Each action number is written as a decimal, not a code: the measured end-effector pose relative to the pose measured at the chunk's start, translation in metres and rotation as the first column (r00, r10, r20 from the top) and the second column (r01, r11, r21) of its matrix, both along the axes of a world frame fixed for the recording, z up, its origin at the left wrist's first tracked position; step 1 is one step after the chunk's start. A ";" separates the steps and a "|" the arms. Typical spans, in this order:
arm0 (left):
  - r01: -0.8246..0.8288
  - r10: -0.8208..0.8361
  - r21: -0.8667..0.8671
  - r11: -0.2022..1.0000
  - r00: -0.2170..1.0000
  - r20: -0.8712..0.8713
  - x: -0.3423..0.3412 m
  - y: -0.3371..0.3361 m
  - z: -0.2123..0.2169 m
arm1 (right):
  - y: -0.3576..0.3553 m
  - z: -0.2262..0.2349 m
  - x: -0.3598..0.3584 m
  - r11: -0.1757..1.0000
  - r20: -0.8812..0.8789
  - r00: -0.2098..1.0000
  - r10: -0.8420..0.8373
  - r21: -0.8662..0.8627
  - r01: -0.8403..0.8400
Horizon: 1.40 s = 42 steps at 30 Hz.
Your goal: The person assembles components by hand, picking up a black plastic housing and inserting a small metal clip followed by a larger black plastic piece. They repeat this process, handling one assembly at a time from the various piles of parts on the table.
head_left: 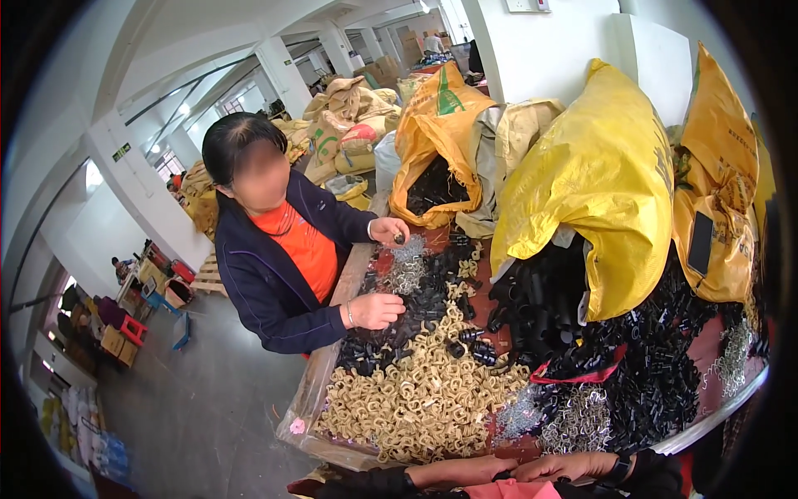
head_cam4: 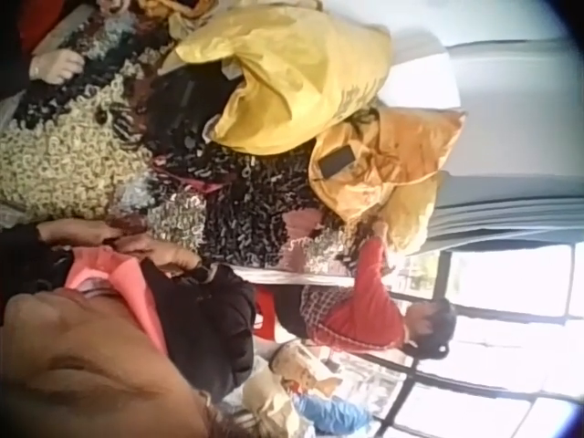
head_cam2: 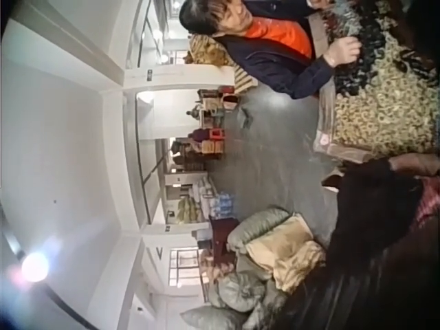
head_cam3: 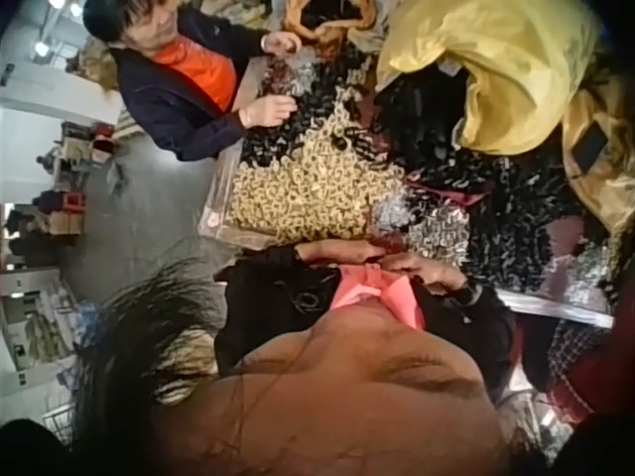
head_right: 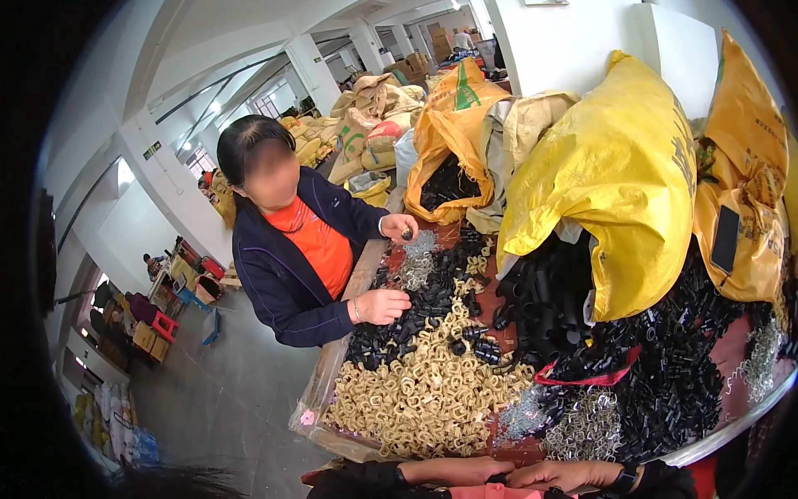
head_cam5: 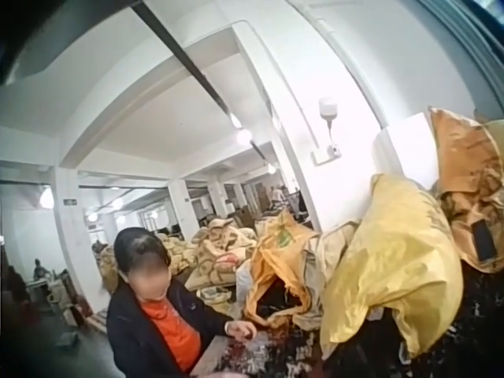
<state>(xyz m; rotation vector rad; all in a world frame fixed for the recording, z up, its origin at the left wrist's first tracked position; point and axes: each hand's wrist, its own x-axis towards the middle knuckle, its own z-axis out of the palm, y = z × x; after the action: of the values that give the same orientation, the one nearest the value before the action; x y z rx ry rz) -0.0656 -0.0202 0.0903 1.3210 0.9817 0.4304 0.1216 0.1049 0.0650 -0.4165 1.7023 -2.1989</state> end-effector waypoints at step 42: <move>-0.037 0.065 -0.156 0.987 0.982 0.179 0.001 0.005 -0.027 | 0.032 -0.015 -0.002 0.958 0.471 0.866 0.170 -0.286 -0.032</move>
<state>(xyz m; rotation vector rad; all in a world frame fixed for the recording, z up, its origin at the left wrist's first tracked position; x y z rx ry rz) -0.0650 -0.0148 0.0629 1.0994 0.8774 0.4980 0.1193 0.1364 0.0497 0.0059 1.0915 -2.2161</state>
